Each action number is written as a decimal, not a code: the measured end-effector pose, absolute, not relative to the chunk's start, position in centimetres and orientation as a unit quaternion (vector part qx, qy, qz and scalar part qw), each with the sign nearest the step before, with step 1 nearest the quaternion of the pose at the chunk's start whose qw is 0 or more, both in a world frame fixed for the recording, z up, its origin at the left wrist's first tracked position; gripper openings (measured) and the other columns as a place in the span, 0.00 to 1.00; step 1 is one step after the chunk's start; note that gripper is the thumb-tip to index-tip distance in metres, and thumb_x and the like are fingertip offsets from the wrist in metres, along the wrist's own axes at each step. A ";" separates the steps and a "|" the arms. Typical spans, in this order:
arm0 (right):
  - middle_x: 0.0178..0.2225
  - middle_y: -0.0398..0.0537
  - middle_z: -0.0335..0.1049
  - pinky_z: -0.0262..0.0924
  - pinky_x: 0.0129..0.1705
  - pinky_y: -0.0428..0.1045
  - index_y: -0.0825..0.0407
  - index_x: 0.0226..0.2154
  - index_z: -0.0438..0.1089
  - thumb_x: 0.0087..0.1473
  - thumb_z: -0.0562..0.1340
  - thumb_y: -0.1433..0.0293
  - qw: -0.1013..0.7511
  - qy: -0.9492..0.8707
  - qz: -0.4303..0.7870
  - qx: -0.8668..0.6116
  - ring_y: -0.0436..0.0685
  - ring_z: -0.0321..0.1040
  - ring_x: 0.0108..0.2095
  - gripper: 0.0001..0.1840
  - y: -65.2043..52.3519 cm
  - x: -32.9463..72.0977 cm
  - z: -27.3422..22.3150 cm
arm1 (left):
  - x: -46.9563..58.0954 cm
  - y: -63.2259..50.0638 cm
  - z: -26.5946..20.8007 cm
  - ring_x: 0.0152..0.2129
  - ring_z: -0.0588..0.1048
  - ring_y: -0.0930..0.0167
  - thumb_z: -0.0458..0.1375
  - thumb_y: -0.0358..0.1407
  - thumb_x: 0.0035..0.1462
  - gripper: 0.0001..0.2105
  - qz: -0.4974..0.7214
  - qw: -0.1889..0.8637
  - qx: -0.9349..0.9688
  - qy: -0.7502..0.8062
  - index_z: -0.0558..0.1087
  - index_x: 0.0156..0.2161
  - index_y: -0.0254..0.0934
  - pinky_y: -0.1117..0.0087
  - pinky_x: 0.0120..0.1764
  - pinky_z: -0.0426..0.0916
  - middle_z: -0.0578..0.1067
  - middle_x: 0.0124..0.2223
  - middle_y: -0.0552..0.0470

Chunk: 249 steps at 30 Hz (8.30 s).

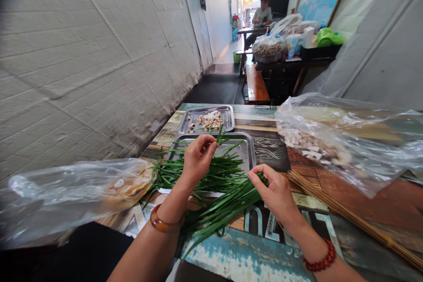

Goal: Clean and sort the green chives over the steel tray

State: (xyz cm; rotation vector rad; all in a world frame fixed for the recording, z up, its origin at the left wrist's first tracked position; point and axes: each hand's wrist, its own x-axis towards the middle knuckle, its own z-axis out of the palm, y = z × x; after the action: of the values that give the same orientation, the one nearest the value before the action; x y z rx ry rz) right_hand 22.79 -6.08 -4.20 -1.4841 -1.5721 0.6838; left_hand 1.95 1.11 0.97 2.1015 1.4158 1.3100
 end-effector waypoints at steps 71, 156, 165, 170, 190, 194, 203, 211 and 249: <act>0.33 0.46 0.79 0.69 0.38 0.50 0.49 0.35 0.77 0.56 0.59 0.61 0.481 -0.633 0.245 -0.554 0.57 0.76 0.32 0.13 -6.3 22.4 -3.3 | 4.0 0.5 -0.5 0.17 0.61 0.77 0.51 0.36 0.60 0.11 0.285 0.474 0.736 0.390 0.68 0.44 0.33 0.76 0.25 0.57 0.65 0.21 0.60; 0.27 0.43 0.71 0.63 0.29 0.47 0.50 0.44 0.69 0.58 0.59 0.59 0.507 -0.570 0.322 -0.561 0.53 0.69 0.27 0.15 -6.1 22.5 -4.7 | 5.3 -0.6 -0.8 0.28 0.72 0.72 0.56 0.31 0.58 0.09 0.317 0.343 0.791 0.395 0.79 0.34 0.32 0.74 0.33 0.64 0.76 0.30 0.49; 0.28 0.44 0.68 0.57 0.30 0.47 0.50 0.35 0.69 0.63 0.52 0.58 0.524 -0.586 0.271 -0.555 0.52 0.64 0.28 0.17 -6.1 22.7 -3.9 | 5.3 -1.1 -0.4 0.33 0.73 0.71 0.54 0.32 0.59 0.10 0.275 0.410 0.806 0.328 0.78 0.37 0.32 0.73 0.38 0.66 0.77 0.35 0.47; 0.29 0.44 0.67 0.57 0.28 0.47 0.50 0.40 0.70 0.65 0.46 0.55 0.530 -0.550 0.339 -0.549 0.52 0.63 0.27 0.22 -6.6 23.0 -4.0 | 5.2 -1.2 0.0 0.31 0.73 0.72 0.51 0.35 0.61 0.13 0.203 0.456 0.794 0.347 0.76 0.40 0.32 0.75 0.35 0.65 0.78 0.35 0.50; 0.25 0.43 0.71 0.60 0.29 0.47 0.50 0.29 0.69 0.59 0.55 0.58 0.418 -0.659 0.275 -0.561 0.54 0.67 0.26 0.15 -6.3 22.8 -4.2 | 2.3 1.4 0.0 0.23 0.73 0.74 0.52 0.38 0.60 0.14 0.360 0.401 0.696 0.474 0.76 0.36 0.30 0.75 0.30 0.66 0.77 0.28 0.49; 0.24 0.43 0.71 0.60 0.29 0.47 0.49 0.28 0.69 0.59 0.54 0.59 0.405 -0.685 0.253 -0.551 0.54 0.67 0.25 0.15 -6.6 22.7 -3.9 | 1.1 2.4 -0.3 0.24 0.72 0.73 0.52 0.36 0.60 0.12 0.348 0.273 0.729 0.523 0.75 0.33 0.32 0.75 0.30 0.64 0.76 0.27 0.50; 0.25 0.43 0.72 0.63 0.32 0.48 0.48 0.28 0.68 0.59 0.55 0.61 0.398 -0.712 0.246 -0.525 0.54 0.69 0.27 0.13 -6.7 22.6 -3.6 | 1.4 1.4 0.0 0.33 0.72 0.68 0.58 0.30 0.54 0.05 0.102 0.151 0.888 0.422 0.77 0.35 0.36 0.70 0.38 0.65 0.75 0.34 0.49; 0.24 0.43 0.72 0.62 0.31 0.48 0.48 0.28 0.69 0.59 0.55 0.60 0.395 -0.703 0.243 -0.539 0.54 0.69 0.27 0.13 -6.7 22.6 -3.8 | 1.5 2.0 -1.0 0.36 0.70 0.65 0.56 0.30 0.57 0.07 0.099 0.027 0.863 0.494 0.76 0.32 0.36 0.64 0.40 0.64 0.74 0.36 0.46; 0.32 0.46 0.78 0.66 0.35 0.48 0.50 0.35 0.74 0.58 0.58 0.62 0.471 -0.639 0.271 -0.545 0.55 0.74 0.31 0.12 -6.2 22.5 -3.7 | 5.0 -0.4 -0.8 0.25 0.70 0.75 0.59 0.35 0.53 0.11 0.281 0.549 0.685 0.388 0.79 0.37 0.29 0.76 0.30 0.62 0.77 0.29 0.50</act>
State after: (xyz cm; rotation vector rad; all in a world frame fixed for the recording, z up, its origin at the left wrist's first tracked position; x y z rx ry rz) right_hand 22.50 -6.18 -3.70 -1.3347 -1.5644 0.6628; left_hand 5.00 -0.37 -0.82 1.6209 0.9189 0.6664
